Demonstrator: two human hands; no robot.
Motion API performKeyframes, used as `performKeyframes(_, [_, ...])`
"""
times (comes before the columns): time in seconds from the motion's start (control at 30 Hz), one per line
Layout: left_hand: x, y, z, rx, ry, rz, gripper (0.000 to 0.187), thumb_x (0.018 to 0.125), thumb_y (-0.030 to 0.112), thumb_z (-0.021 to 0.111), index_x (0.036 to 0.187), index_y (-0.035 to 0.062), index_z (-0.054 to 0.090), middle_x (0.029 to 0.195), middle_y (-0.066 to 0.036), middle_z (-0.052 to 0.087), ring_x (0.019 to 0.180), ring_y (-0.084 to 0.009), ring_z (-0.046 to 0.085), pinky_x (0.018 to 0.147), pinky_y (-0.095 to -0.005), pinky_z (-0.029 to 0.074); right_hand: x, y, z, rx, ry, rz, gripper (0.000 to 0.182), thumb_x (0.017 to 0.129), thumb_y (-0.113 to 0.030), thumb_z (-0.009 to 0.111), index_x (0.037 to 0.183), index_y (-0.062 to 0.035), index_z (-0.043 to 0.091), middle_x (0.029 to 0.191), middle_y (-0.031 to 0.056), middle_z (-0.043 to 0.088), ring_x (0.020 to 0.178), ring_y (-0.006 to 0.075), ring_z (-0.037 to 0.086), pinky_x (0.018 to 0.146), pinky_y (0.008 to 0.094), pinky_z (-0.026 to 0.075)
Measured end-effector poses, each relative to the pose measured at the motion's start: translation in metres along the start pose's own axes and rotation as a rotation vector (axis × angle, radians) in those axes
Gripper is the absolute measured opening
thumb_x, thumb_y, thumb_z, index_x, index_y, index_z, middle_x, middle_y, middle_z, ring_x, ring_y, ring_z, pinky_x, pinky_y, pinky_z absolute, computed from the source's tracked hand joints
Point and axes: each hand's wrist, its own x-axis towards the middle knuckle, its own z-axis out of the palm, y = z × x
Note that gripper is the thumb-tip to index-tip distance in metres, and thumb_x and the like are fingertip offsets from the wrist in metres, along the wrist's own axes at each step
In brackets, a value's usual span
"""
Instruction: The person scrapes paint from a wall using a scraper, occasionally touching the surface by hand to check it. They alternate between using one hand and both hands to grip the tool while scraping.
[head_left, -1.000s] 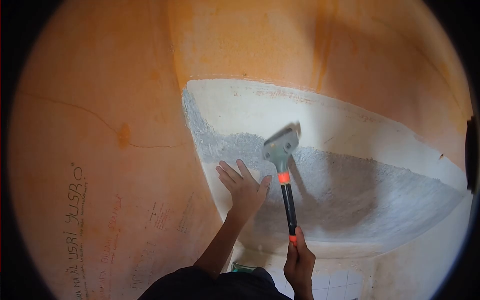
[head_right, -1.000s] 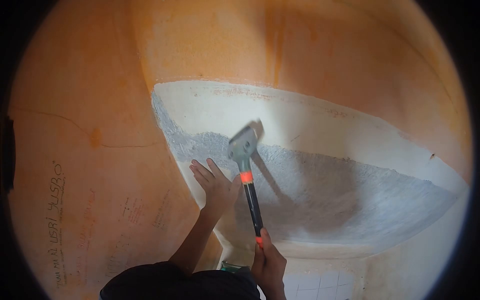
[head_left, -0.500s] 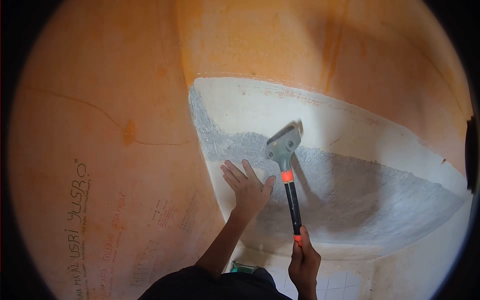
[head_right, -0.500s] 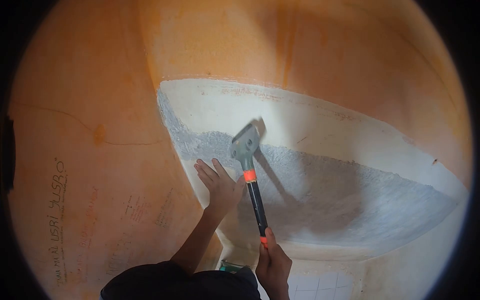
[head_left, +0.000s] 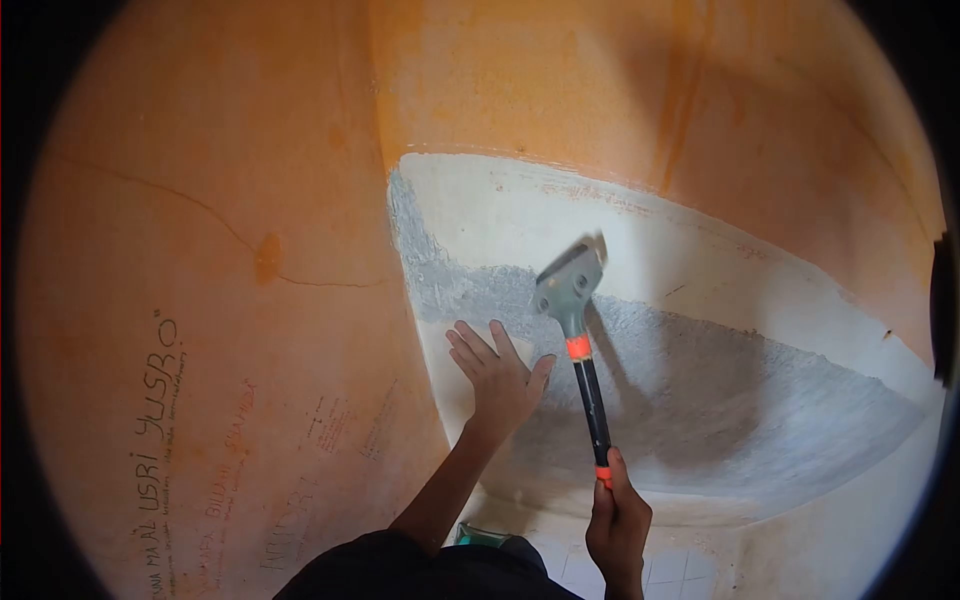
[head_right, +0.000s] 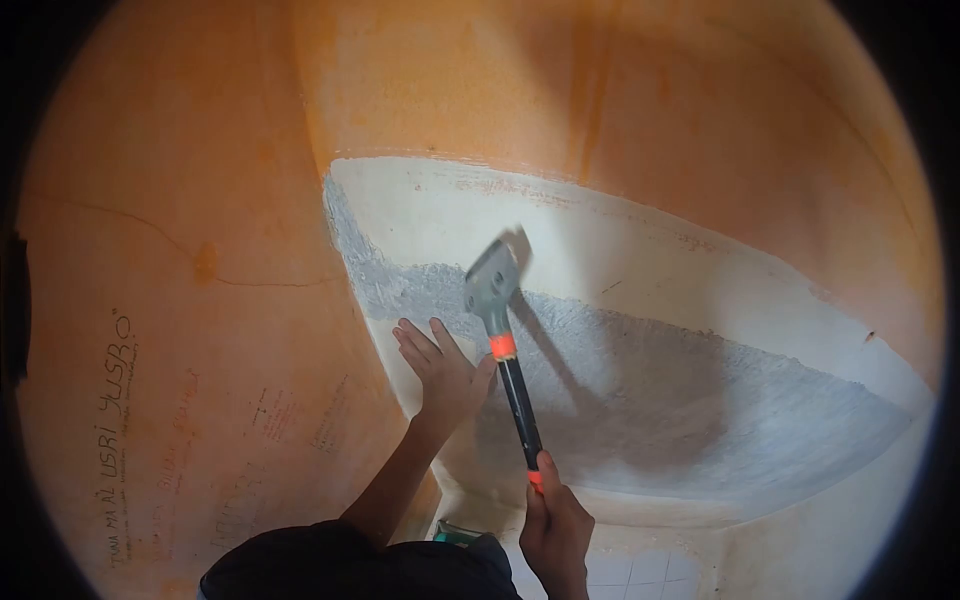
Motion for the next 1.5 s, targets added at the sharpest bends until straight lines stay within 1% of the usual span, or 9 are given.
performKeyframes(0.43, [-0.001, -0.001, -0.013, -0.093, 0.111, 0.065, 0.091, 0.090, 0.050, 0.057, 0.143, -0.0147, 0.021, 0.142, -0.052, -0.003, 0.134, -0.0667, -0.007, 0.105, -0.0724, 0.002, 0.003, -0.007, -0.008, -0.052, -0.060, 0.012, 0.045, 0.091, -0.005, 0.059, 0.136, -0.0060, 0.052, 0.073, 0.0147, 0.062, 0.060, 0.0256, 0.061, 0.059, 0.0347, 0.048])
performKeyframes(0.6, [0.013, 0.004, -0.046, -0.376, 0.153, -0.127, 0.106, 0.087, 0.050, 0.062, 0.147, -0.0115, 0.001, 0.145, -0.047, -0.013, 0.137, -0.0606, -0.014, 0.108, -0.0683, -0.002, 0.013, -0.010, -0.009, -0.114, -0.083, -0.025, 0.047, 0.091, -0.005, 0.059, 0.137, -0.0070, 0.052, 0.071, 0.0136, 0.061, 0.058, 0.0269, 0.059, 0.057, 0.0349, 0.047])
performKeyframes(0.9, [0.016, -0.015, -0.020, -0.185, 0.020, -0.109, 0.125, 0.079, 0.061, 0.067, 0.143, -0.0164, -0.008, 0.141, -0.049, -0.021, 0.132, -0.0633, -0.022, 0.105, -0.0707, -0.005, 0.011, -0.008, -0.009, -0.101, -0.048, -0.078, 0.047, 0.090, -0.005, 0.059, 0.137, -0.0083, 0.052, 0.077, 0.0151, 0.065, 0.063, 0.0282, 0.063, 0.060, 0.0344, 0.050])
performKeyframes(1.0, [0.016, -0.014, -0.021, -0.196, 0.036, -0.112, 0.125, 0.079, 0.063, 0.065, 0.143, -0.0175, -0.006, 0.140, -0.050, -0.019, 0.132, -0.0651, -0.020, 0.104, -0.0723, -0.004, 0.018, -0.018, -0.008, -0.158, -0.156, 0.010, 0.046, 0.091, -0.006, 0.058, 0.137, -0.0075, 0.051, 0.087, 0.0168, 0.068, 0.071, 0.0295, 0.067, 0.065, 0.0339, 0.052])
performKeyframes(1.1, [0.013, -0.023, -0.010, -0.092, 0.117, -0.018, 0.124, 0.079, 0.064, 0.065, 0.143, -0.0179, -0.003, 0.141, -0.051, -0.016, 0.132, -0.0661, -0.017, 0.105, -0.0719, -0.003, 0.006, -0.007, -0.006, -0.126, -0.114, 0.033, 0.047, 0.091, -0.006, 0.058, 0.137, -0.0081, 0.051, 0.080, 0.0151, 0.066, 0.066, 0.0291, 0.064, 0.061, 0.0350, 0.050])
performKeyframes(1.33, [0.012, -0.012, -0.032, -0.100, 0.011, -0.112, 0.117, 0.085, 0.060, 0.059, 0.145, -0.0155, -0.006, 0.143, -0.047, -0.020, 0.136, -0.0621, -0.015, 0.109, -0.0671, -0.001, 0.006, -0.012, -0.004, -0.117, -0.064, -0.015, 0.045, 0.091, -0.004, 0.057, 0.135, -0.0061, 0.053, 0.079, 0.0170, 0.065, 0.065, 0.0276, 0.064, 0.063, 0.0335, 0.051])
performKeyframes(1.4, [0.001, 0.004, -0.054, -0.367, 0.053, -0.130, 0.091, 0.094, 0.043, 0.056, 0.149, -0.0068, 0.004, 0.149, -0.041, -0.008, 0.140, -0.0562, -0.006, 0.111, -0.0631, 0.009, 0.008, -0.013, -0.004, -0.064, -0.023, -0.011, 0.045, 0.091, -0.004, 0.057, 0.135, -0.0057, 0.053, 0.077, 0.0171, 0.064, 0.064, 0.0277, 0.063, 0.062, 0.0339, 0.050])
performKeyframes(1.43, [-0.002, 0.012, -0.060, -0.371, 0.054, -0.130, 0.091, 0.094, 0.043, 0.056, 0.149, -0.0068, 0.004, 0.149, -0.041, -0.008, 0.140, -0.0562, -0.006, 0.111, -0.0631, 0.009, 0.015, -0.021, -0.004, -0.072, -0.062, 0.018, 0.044, 0.091, -0.005, 0.057, 0.135, -0.0055, 0.053, 0.078, 0.0178, 0.065, 0.064, 0.0287, 0.064, 0.062, 0.0343, 0.050])
performKeyframes(1.5, [-0.012, 0.032, -0.070, -0.748, -0.021, 0.002, 0.071, 0.102, 0.036, 0.043, 0.148, -0.0060, 0.009, 0.151, -0.030, 0.020, 0.144, -0.0418, 0.009, 0.116, -0.0522, 0.009, 0.012, -0.026, -0.001, -0.082, -0.102, 0.060, 0.044, 0.092, -0.005, 0.056, 0.135, -0.0054, 0.053, 0.079, 0.0185, 0.065, 0.065, 0.0296, 0.064, 0.063, 0.0346, 0.050])
